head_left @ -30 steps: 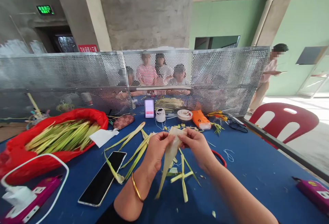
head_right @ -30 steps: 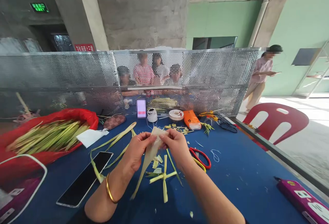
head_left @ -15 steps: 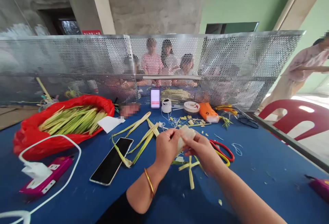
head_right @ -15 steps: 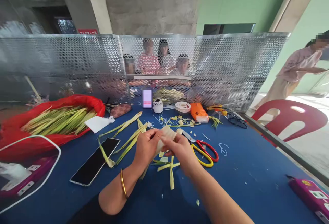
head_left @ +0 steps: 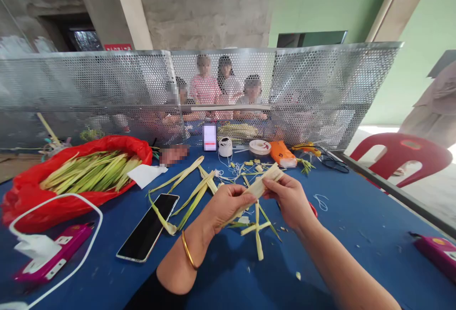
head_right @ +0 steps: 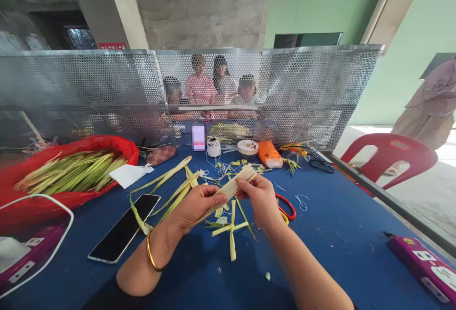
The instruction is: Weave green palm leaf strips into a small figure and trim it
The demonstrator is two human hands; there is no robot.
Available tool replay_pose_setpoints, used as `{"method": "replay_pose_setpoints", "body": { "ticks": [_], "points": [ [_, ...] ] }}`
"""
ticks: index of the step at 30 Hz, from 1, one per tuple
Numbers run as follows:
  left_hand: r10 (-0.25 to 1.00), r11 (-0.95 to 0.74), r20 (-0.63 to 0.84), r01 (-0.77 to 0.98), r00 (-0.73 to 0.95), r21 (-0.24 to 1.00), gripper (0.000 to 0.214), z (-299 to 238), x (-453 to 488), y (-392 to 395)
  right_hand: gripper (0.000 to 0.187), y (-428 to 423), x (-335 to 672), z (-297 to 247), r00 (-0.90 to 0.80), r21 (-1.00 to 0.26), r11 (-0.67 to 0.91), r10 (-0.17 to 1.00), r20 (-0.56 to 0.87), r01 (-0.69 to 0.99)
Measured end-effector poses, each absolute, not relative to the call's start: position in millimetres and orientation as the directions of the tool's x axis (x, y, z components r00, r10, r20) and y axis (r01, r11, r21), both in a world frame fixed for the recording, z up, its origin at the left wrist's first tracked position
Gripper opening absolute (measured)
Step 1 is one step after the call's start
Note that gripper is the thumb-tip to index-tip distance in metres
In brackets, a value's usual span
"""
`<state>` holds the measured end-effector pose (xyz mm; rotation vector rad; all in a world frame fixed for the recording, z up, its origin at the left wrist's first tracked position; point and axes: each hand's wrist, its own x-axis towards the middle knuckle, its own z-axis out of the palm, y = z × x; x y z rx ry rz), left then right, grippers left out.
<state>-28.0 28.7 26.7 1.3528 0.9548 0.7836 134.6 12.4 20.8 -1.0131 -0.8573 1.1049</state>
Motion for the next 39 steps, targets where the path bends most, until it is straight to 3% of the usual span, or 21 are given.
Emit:
{"method": "replay_pose_setpoints", "body": {
  "ticks": [4,7,9,11,14,19,25,29,34,37,39],
  "points": [
    [0.927,0.059,-0.077,0.061,0.366,0.996,0.035,22.9,-34.7,37.9,0.036,17.5,146.7,21.4,0.358,-0.939,0.191,0.93,0.08,-0.286],
    [0.984,-0.067,0.032,0.198,0.175,0.978,0.04,22.4,-39.3,44.1,0.035,20.9,152.3,20.3,0.421,-0.937,0.219,0.903,0.089,-0.272],
    [0.982,-0.187,0.171,0.27,0.081,0.945,0.039,24.6,-40.0,43.6,0.032,20.5,151.2,20.0,0.366,-0.955,0.193,0.925,0.101,-0.226],
    [0.959,-0.273,0.243,0.248,0.147,0.93,0.034,27.3,-37.6,38.8,0.026,17.0,145.3,19.9,0.215,-0.978,0.146,0.97,0.112,-0.152],
    [0.925,-0.266,0.2,0.174,0.324,0.948,0.043,28.3,-29.7,28.5,0.015,8.8,130.8,19.4,-0.009,-0.991,0.117,0.993,0.118,-0.067],
    [0.945,-0.291,0.248,0.207,0.212,0.934,0.019,22.3,-22.2,23.4,0.016,2.3,117.4,17.2,-0.147,-0.993,0.115,0.983,0.112,0.01],
    [0.968,-0.174,0.151,0.103,0.198,0.979,0.021,23.3,-22.3,23.9,0.025,3.2,122.2,19.9,0.046,-0.967,0.243,0.968,0.247,0.071],
    [0.972,-0.026,0.029,-0.016,0.235,1.0,0.022,27.2,-20.4,20.1,0.031,1.8,120.9,22.1,0.055,-0.979,0.202,0.978,0.202,-0.005],
    [0.981,-0.078,0.068,0.044,0.183,0.996,0.022,23.5,-19.0,20.5,0.031,2.2,118.3,17.7,0.048,-0.984,0.176,0.983,0.178,0.036],
    [0.988,-0.089,0.085,0.023,0.133,0.996,0.024,19.4,-16.6,21.0,0.024,-1.0,116.0,14.0,0.114,-0.958,0.231,0.961,0.252,0.169],
    [0.991,-0.077,0.078,-0.011,0.109,0.997,0.024,18.0,-15.1,21.2,0.016,-5.6,113.6,12.8,0.14,-0.889,0.316,0.916,0.377,0.33]
  ]
}}
